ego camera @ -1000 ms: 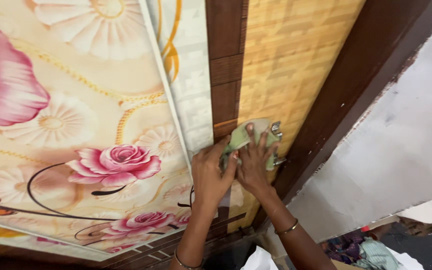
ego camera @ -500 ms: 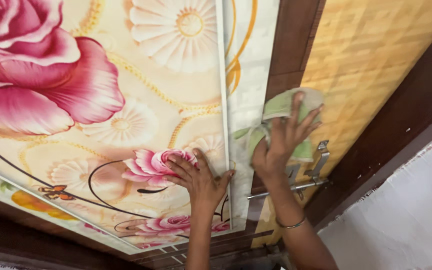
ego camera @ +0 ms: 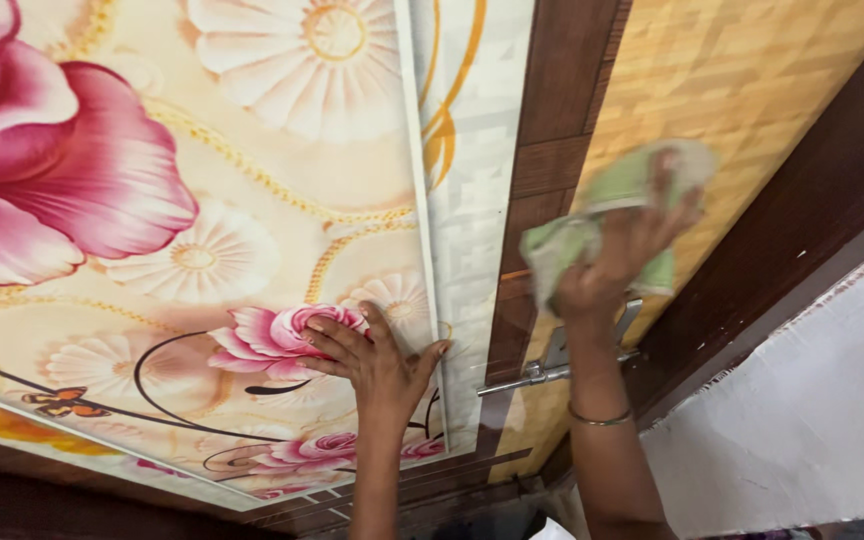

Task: The person wipes the surface of a wooden door with a floral design using a green cloth. They clean the door handle, the latch, and the surrounding frame repeatedly.

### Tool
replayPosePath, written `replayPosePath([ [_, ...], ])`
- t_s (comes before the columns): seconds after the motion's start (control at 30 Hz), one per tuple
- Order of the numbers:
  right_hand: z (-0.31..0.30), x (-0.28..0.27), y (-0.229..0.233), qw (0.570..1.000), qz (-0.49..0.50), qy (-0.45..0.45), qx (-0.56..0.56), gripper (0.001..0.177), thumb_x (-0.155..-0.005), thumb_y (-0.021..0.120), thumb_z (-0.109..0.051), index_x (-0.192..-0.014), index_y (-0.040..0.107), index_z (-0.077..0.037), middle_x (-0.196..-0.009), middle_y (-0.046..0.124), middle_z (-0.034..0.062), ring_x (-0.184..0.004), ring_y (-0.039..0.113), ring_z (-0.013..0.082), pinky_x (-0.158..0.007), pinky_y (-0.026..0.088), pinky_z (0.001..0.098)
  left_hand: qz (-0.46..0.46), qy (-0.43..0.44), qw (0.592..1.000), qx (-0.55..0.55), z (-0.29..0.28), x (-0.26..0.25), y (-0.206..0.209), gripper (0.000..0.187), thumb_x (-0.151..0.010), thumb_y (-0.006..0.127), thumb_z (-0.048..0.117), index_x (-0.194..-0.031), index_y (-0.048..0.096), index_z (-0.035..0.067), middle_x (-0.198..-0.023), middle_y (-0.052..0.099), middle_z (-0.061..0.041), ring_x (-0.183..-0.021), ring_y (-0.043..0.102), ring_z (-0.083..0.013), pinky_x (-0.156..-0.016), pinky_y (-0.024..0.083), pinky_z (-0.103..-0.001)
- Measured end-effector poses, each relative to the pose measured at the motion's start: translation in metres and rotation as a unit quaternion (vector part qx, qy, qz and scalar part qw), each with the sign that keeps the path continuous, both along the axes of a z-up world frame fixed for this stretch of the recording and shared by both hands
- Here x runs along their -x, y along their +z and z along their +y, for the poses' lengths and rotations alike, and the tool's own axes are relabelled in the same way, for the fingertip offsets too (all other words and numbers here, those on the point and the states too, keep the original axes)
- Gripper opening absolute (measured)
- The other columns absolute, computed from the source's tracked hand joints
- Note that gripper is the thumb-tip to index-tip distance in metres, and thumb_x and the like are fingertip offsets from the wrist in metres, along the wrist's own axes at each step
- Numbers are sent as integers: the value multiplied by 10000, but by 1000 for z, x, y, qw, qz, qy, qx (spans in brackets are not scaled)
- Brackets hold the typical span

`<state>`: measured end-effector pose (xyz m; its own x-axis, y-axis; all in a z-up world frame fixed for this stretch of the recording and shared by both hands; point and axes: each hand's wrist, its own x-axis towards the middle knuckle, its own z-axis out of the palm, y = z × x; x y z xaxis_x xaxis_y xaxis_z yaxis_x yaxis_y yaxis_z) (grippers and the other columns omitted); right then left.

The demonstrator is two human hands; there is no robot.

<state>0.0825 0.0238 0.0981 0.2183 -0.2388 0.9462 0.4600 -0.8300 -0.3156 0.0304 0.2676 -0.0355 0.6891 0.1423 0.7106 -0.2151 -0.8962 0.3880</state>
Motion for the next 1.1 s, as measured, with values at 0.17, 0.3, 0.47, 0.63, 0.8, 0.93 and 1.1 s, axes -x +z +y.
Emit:
replayPosePath([
  [0.17, -36, 1, -26, 998, 23, -49, -40, 706, -1095, 199, -515, -1485, 526, -25, -1718, 229, 195, -1604, 23, 463, -1319, -7, 646, 24, 0, 1000, 10, -1, 1, 2, 1373, -733, 798, 699, -1618, -118, 184, -1498, -306, -457, -1397, -252, -689, -954, -112, -907],
  [0.3, -23, 13, -59, 992, 97, -58, -51, 694, -1123, 200, -476, -1576, 415, 4, -1737, 149, 217, -1613, -13, 462, -1330, 7, 654, 17, -6, 1000, 16, -2, 2, 2, 1375, -744, 788, 704, -1618, -144, 197, -1506, -308, -455, -1408, -243, -692, -963, -103, -909],
  [0.47, 22, 20, -93, 991, 128, -27, -34, 605, -1017, 292, -313, -1489, 425, 42, -1763, 111, 184, -1613, -73, 450, -1334, -28, 674, 10, -7, 1000, 11, -1, 3, 4, 1378, -741, 790, 698, -1614, -157, 209, -1510, -309, -441, -1407, -243, -687, -962, -102, -910],
  [0.63, 55, 28, -101, 987, 134, -18, 85, 171, -863, 500, -200, -944, 557, -60, -1710, 161, 153, -1584, -53, 428, -1255, -76, 710, 13, -16, 1000, 15, -1, 3, 4, 1365, -754, 788, 684, -1615, -155, 203, -1505, -328, -436, -1408, -261, -674, -959, -109, -907],
  [0.8, 26, 35, -26, 994, 100, 17, 46, 293, -832, 537, -136, -1061, 596, 37, -1700, 275, 207, -1576, -16, 530, -1258, -51, 718, 24, -11, 1000, 4, 0, 2, 4, 1389, -732, 795, 694, -1606, -156, 184, -1496, -326, -429, -1392, -270, -675, -943, -115, -914],
  [0.93, 34, 33, 26, 997, 75, 20, 23, 302, -855, 522, -68, -1128, 588, 42, -1731, 304, 168, -1616, 14, 538, -1266, -59, 716, 7, -9, 1000, 5, 0, 2, 1, 1385, -730, 792, 693, -1612, -147, 187, -1509, -324, -432, -1411, -250, -676, -967, -107, -905],
  [1.1, 67, 31, 13, 992, 26, 30, 121, 126, -817, 552, -12, -919, 620, -38, -1690, 316, 145, -1579, 4, 515, -1232, -114, 739, 1, 4, 1000, 0, -1, -1, 0, 1407, -706, 801, 710, -1610, -140, 183, -1497, -308, -439, -1395, -223, -697, -959, -106, -910],
])
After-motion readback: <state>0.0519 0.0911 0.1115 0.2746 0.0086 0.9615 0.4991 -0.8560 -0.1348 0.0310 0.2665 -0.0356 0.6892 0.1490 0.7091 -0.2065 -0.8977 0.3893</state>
